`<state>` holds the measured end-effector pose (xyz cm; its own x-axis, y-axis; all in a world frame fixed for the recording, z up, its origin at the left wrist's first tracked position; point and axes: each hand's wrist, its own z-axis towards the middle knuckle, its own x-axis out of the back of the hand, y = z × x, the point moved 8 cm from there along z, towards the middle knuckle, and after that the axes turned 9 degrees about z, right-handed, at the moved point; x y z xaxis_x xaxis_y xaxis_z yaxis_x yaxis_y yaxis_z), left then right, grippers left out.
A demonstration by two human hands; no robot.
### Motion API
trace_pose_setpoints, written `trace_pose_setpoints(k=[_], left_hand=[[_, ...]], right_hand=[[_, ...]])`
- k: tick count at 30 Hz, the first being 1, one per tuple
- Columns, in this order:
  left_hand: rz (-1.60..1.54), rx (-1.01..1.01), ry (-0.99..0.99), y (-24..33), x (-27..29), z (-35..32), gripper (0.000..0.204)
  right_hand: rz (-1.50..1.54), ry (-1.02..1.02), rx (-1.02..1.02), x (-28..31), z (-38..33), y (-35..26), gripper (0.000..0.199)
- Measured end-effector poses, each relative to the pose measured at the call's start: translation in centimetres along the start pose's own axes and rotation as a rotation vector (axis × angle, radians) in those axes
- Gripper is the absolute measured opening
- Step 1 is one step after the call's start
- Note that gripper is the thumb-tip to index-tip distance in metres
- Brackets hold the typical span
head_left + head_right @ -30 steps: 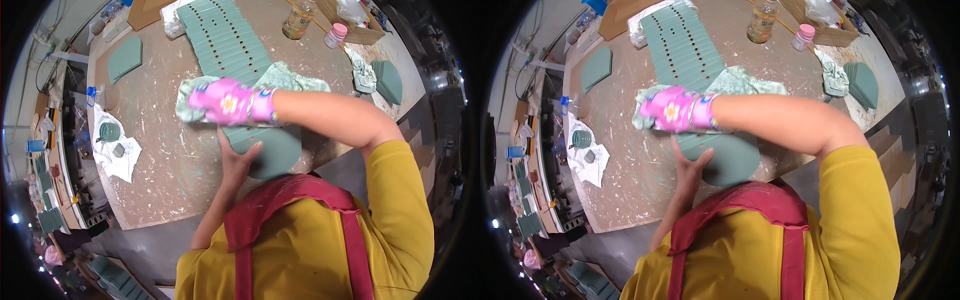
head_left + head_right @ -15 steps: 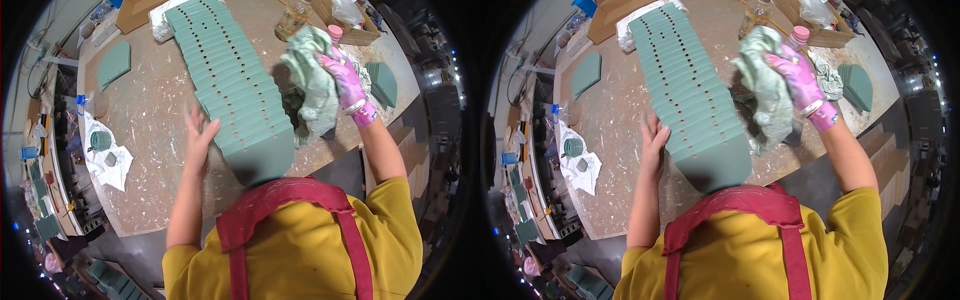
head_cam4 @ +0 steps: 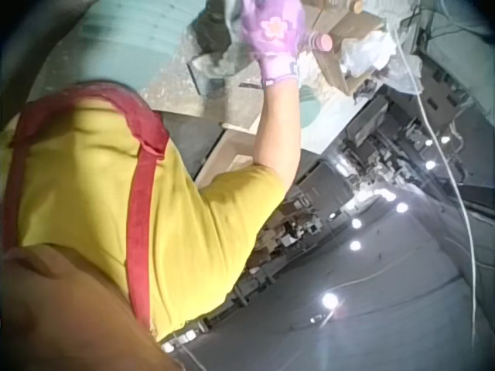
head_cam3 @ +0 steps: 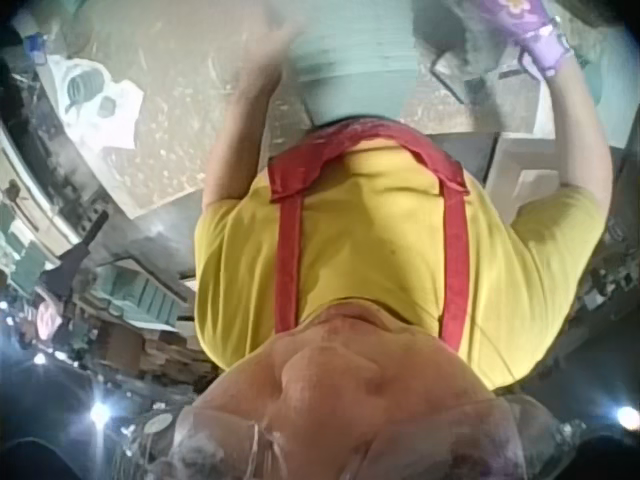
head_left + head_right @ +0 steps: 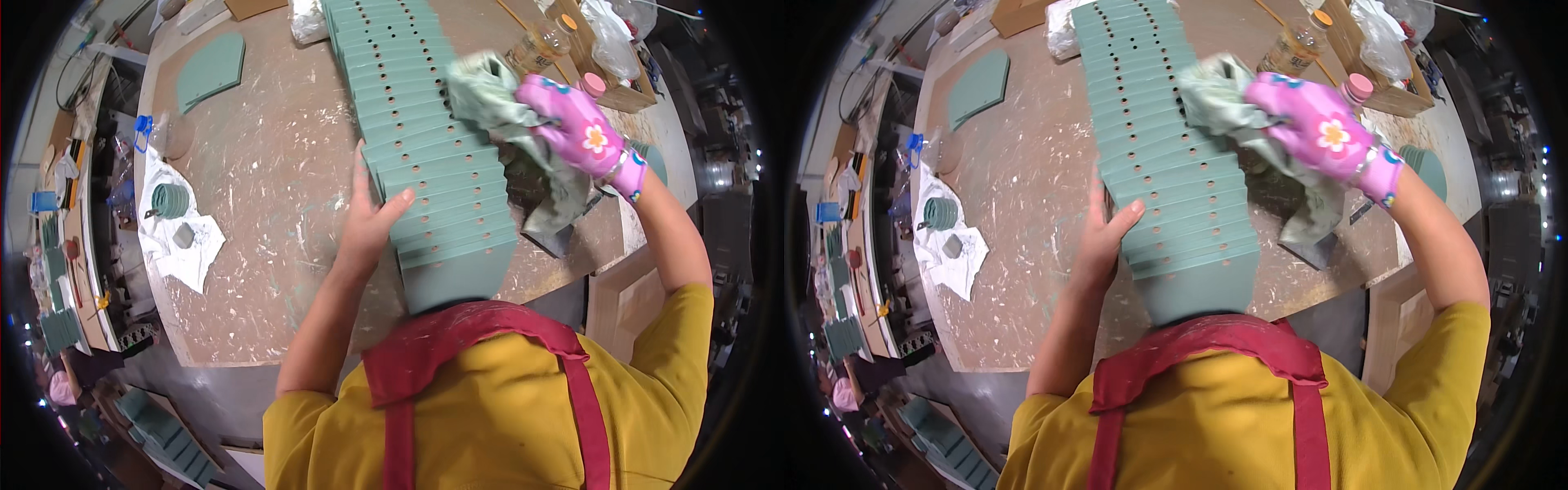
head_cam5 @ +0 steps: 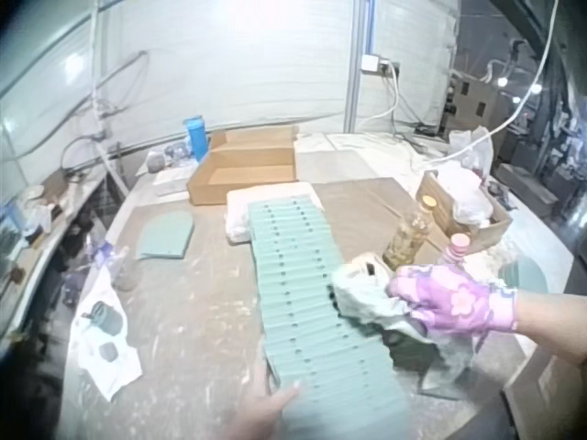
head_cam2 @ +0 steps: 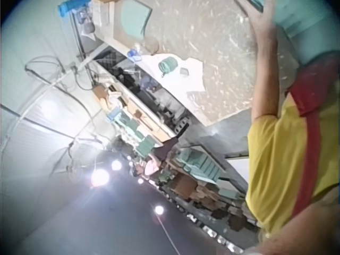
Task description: The person wipes a stack of green wooden slats using a cloth, occasionally applies liquid from a bottle to the cloth, and handles the slats to clean their edges.
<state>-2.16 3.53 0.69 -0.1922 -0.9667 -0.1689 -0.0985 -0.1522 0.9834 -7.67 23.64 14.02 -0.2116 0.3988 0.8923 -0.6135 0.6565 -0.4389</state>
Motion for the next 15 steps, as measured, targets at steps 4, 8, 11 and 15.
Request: trace_pose_setpoints(k=[4, 8, 11, 15], left_hand=[[-0.015, 0.091, 0.031, -0.8, -0.5, 0.2, 0.077], [-0.074, 0.234, -0.135, -3.0, -0.7, -0.5, 0.059], [-0.135, 0.115, 0.018, -1.6, -0.1, -0.3, 0.065], [-0.160, -0.012, 0.122, -1.4, 0.1, -0.1, 0.058]], right_hand=[[0.016, 0.019, 0.356, -7.5, 2.9, -5.7, 0.024], [0.150, -0.171, 0.408, -13.2, 9.4, -10.8, 0.026], [0.474, -0.171, 0.291, -11.6, 12.3, -8.9, 0.016], [0.323, -0.255, 0.101, -6.2, 9.3, -4.8, 0.021]])
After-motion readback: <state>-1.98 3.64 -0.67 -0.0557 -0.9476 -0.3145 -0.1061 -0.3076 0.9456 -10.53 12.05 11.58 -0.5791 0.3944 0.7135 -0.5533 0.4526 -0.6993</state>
